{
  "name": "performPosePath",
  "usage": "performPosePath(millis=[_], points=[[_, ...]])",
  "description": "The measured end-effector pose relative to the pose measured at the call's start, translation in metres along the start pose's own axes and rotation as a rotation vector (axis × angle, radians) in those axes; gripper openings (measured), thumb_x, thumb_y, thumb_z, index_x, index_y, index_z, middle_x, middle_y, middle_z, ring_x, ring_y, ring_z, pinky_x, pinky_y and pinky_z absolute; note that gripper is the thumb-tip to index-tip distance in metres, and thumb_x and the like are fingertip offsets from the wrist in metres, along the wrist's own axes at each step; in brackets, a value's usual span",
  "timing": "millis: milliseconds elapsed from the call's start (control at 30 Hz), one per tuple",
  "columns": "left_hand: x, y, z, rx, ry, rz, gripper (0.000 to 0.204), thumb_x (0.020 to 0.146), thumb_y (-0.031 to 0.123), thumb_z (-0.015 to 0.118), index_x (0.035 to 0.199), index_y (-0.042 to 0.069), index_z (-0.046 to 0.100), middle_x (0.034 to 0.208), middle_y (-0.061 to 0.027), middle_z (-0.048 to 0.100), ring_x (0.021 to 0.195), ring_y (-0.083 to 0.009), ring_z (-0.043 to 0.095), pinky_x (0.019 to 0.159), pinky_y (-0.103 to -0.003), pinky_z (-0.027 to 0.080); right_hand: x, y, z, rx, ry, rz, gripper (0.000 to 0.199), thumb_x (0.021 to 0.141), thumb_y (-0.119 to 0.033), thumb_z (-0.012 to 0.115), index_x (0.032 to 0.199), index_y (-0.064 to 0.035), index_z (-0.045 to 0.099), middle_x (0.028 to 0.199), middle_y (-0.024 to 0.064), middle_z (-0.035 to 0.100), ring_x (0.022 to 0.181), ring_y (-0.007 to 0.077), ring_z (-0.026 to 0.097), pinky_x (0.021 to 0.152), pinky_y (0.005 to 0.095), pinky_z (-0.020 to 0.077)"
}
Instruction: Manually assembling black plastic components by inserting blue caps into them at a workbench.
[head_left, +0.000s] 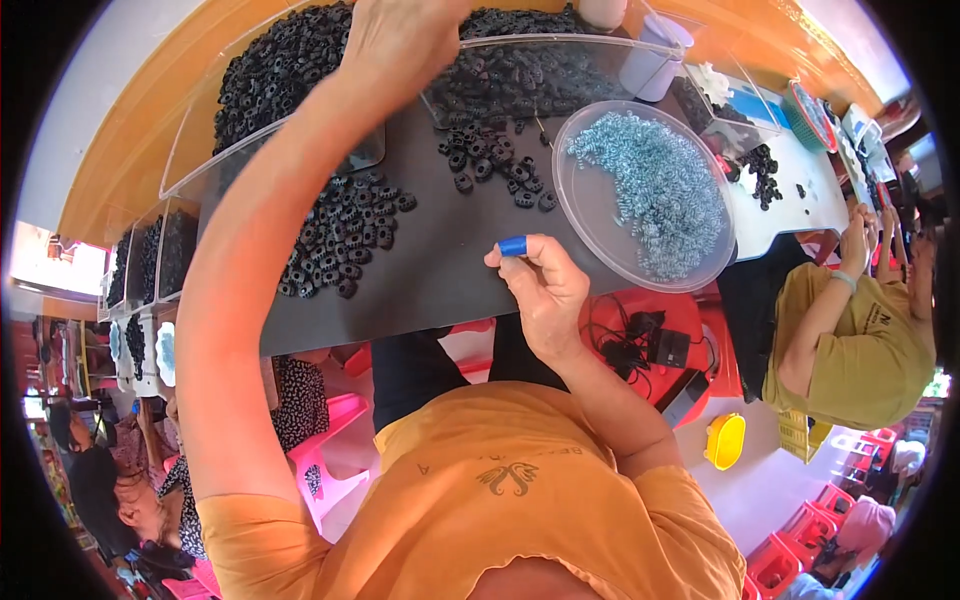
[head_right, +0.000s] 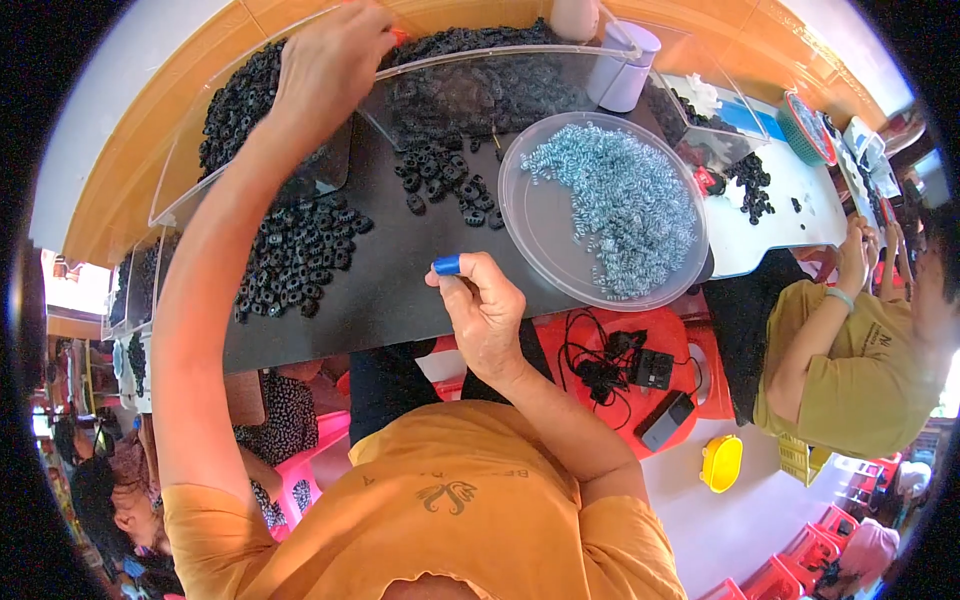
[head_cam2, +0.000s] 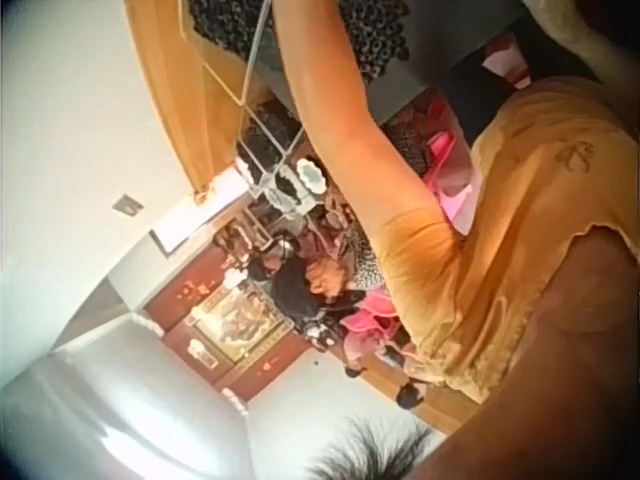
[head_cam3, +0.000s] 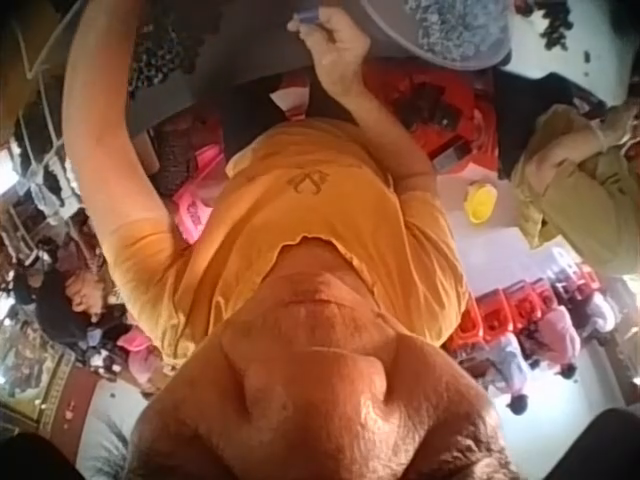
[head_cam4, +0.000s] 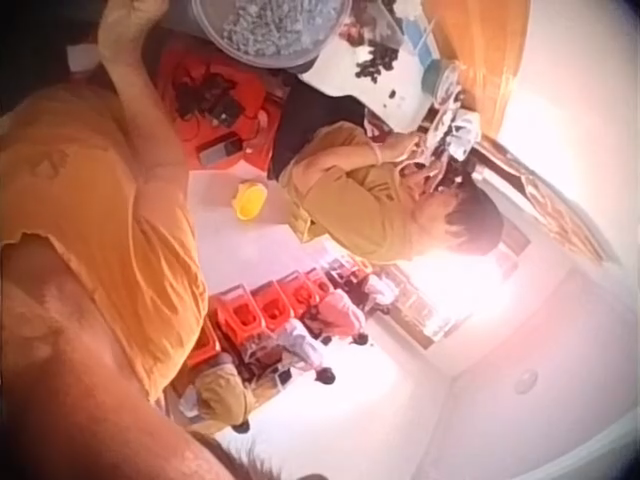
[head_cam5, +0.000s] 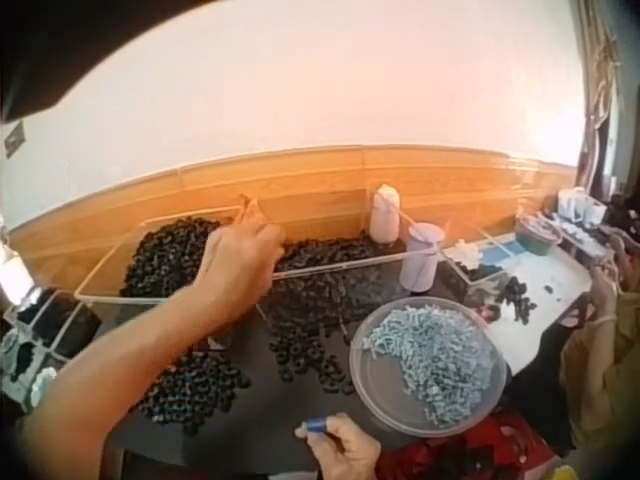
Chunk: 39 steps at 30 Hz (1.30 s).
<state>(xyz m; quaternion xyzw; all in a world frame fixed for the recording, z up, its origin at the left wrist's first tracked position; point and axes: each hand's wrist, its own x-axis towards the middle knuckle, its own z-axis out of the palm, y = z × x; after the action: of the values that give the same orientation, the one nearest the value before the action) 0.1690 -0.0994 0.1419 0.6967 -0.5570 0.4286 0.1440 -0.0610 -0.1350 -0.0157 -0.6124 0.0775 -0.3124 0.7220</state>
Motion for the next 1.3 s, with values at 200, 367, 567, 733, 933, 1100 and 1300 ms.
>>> performPosePath(millis=[200, 367, 567, 733, 933, 1100, 1300], points=[[-0.014, 0.002, 0.005, 0.004, 0.010, 0.007, 0.012, 0.074, 0.005, 0.063, 0.086, 0.004, 0.061, 0.081, -0.0100, 0.060, 0.076, -0.0307, 0.059, 0.068, -0.039, 0.049, 0.002, 0.002, 0.000, 0.014, -0.020, -0.039, 0.009, 0.087, 0.007, 0.053, 0.090, 0.0000, 0.058, 0.085, 0.0017, 0.058, 0.069, 0.0042, 0.049, 0.062, 0.0194, 0.0414], [-0.092, 0.054, 0.000, -0.469, -0.215, -0.136, 0.016, 0.067, 0.010, 0.072, 0.077, 0.006, 0.060, 0.067, -0.0084, 0.052, 0.066, -0.0279, 0.056, 0.057, -0.038, 0.046, 0.004, 0.005, -0.002, -0.027, -0.012, -0.073, 0.010, 0.086, 0.008, 0.053, 0.089, 0.0001, 0.058, 0.082, 0.0024, 0.056, 0.067, 0.0052, 0.049, 0.060, 0.0196, 0.0409], [-0.124, 0.073, 0.014, -0.386, -0.453, -0.261, 0.025, 0.069, 0.013, 0.071, 0.092, 0.005, 0.064, 0.072, -0.0114, 0.056, 0.069, -0.0306, 0.058, 0.060, -0.039, 0.047, 0.003, 0.007, 0.001, -0.074, -0.016, -0.087, 0.011, 0.084, 0.009, 0.054, 0.088, -0.0001, 0.058, 0.081, 0.0038, 0.056, 0.066, 0.0065, 0.050, 0.059, 0.0201, 0.0406], [-0.126, 0.073, 0.015, -0.443, -0.506, -0.373, 0.023, 0.069, 0.013, 0.071, 0.087, 0.005, 0.060, 0.073, -0.0111, 0.057, 0.068, -0.0310, 0.059, 0.060, -0.039, 0.046, 0.003, 0.008, 0.001, -0.096, -0.011, -0.108, 0.012, 0.083, 0.010, 0.054, 0.088, -0.0004, 0.058, 0.080, 0.0040, 0.056, 0.065, 0.0070, 0.050, 0.058, 0.0206, 0.0408], [-0.129, 0.078, 0.007, -0.405, -0.537, -0.388, 0.016, 0.073, 0.010, 0.066, 0.083, 0.003, 0.055, 0.077, -0.0117, 0.060, 0.070, -0.0309, 0.060, 0.060, -0.040, 0.047, 0.004, 0.008, 0.002, -0.119, -0.009, -0.123, 0.012, 0.083, 0.010, 0.053, 0.088, -0.0002, 0.058, 0.080, 0.0042, 0.057, 0.063, 0.0071, 0.050, 0.057, 0.0207, 0.0412], [-0.130, 0.088, 0.005, -0.537, -0.295, -0.385, 0.026, 0.072, 0.004, 0.061, 0.098, 0.006, 0.061, 0.073, -0.0114, 0.058, 0.068, -0.0306, 0.059, 0.059, -0.040, 0.047, 0.004, 0.009, 0.001, -0.159, -0.022, -0.134, 0.013, 0.082, 0.010, 0.054, 0.088, -0.0005, 0.058, 0.079, 0.0043, 0.057, 0.063, 0.0076, 0.050, 0.057, 0.0211, 0.0413], [-0.114, 0.094, 0.013, -0.464, -0.443, -0.185, 0.036, 0.068, 0.005, 0.060, 0.103, 0.011, 0.063, 0.067, -0.0096, 0.055, 0.063, -0.0291, 0.058, 0.057, -0.041, 0.047, 0.004, 0.009, 0.001, -0.189, -0.023, -0.143, 0.013, 0.082, 0.010, 0.054, 0.088, -0.0005, 0.058, 0.078, 0.0046, 0.056, 0.062, 0.0077, 0.049, 0.057, 0.0213, 0.0411]])
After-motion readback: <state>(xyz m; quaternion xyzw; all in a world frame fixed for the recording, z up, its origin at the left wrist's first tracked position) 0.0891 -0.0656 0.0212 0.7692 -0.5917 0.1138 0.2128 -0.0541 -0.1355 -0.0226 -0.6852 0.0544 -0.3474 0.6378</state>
